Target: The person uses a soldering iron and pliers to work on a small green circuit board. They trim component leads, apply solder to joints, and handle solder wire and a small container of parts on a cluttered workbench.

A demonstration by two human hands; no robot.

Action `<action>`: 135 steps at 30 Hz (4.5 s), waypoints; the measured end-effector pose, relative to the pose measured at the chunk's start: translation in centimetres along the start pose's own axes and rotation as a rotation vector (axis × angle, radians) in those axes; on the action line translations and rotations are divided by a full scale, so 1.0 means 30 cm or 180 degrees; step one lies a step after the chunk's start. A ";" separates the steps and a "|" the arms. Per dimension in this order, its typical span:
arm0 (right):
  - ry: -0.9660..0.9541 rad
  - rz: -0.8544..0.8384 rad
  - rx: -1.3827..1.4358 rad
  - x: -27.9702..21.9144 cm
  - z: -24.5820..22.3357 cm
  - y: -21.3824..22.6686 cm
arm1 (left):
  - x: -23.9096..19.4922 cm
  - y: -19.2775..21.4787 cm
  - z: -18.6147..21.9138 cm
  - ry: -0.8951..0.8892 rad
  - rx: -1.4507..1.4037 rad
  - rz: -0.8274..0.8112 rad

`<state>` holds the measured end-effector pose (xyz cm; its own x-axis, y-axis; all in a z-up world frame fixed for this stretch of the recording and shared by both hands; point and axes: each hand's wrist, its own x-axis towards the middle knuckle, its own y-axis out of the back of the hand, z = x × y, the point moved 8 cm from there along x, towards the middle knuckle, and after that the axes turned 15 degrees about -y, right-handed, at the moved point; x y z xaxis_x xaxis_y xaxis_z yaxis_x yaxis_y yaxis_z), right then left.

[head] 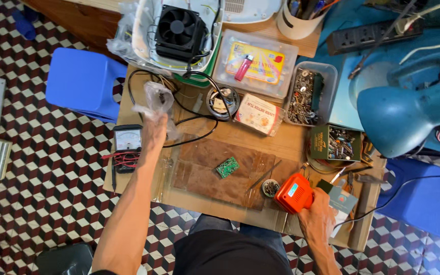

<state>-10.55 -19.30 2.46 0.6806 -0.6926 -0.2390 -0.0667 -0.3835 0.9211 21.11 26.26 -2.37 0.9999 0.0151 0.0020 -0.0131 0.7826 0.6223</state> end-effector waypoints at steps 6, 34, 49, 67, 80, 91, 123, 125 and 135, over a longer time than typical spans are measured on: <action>0.0158 -0.0080 -0.0348 0.041 -0.009 0.012 | -0.255 -0.266 0.429 -0.1730 0.0674 -0.0063; 0.0028 0.0171 0.0153 0.007 0.024 0.082 | -0.030 -0.862 0.704 -0.2895 0.1399 -0.2238; 0.0264 -0.0299 0.0822 -0.088 -0.049 0.031 | -0.256 -0.219 0.697 -0.1494 0.0979 -0.1526; -0.0296 -0.0782 0.1834 0.105 -0.256 -0.055 | -0.295 -0.471 0.608 -0.1918 0.0428 -0.1203; -0.0570 -0.0373 0.1836 0.089 -0.149 0.056 | -0.072 -1.145 0.561 -0.2851 0.1698 -0.1915; -0.1386 -0.0924 0.2086 0.094 -0.132 0.044 | -0.151 -0.802 0.671 -0.2155 0.0361 -0.1585; -0.1222 -0.1742 -0.1133 0.185 0.220 -0.143 | -0.457 -0.116 0.236 -0.0871 0.1741 -0.1166; -0.1032 -0.1426 -0.1250 0.229 0.120 -0.054 | -0.465 -0.126 0.206 -0.0792 0.1741 -0.1205; -0.0049 -0.0828 -0.0145 0.548 -0.461 -0.304 | -0.522 -0.062 0.230 0.0592 -0.0439 -0.1181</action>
<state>11.33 -18.73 -5.61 0.6593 -0.5836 -0.4741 0.1422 -0.5223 0.8408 5.53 20.26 1.85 0.9188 -0.1808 -0.3508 0.3331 0.8318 0.4440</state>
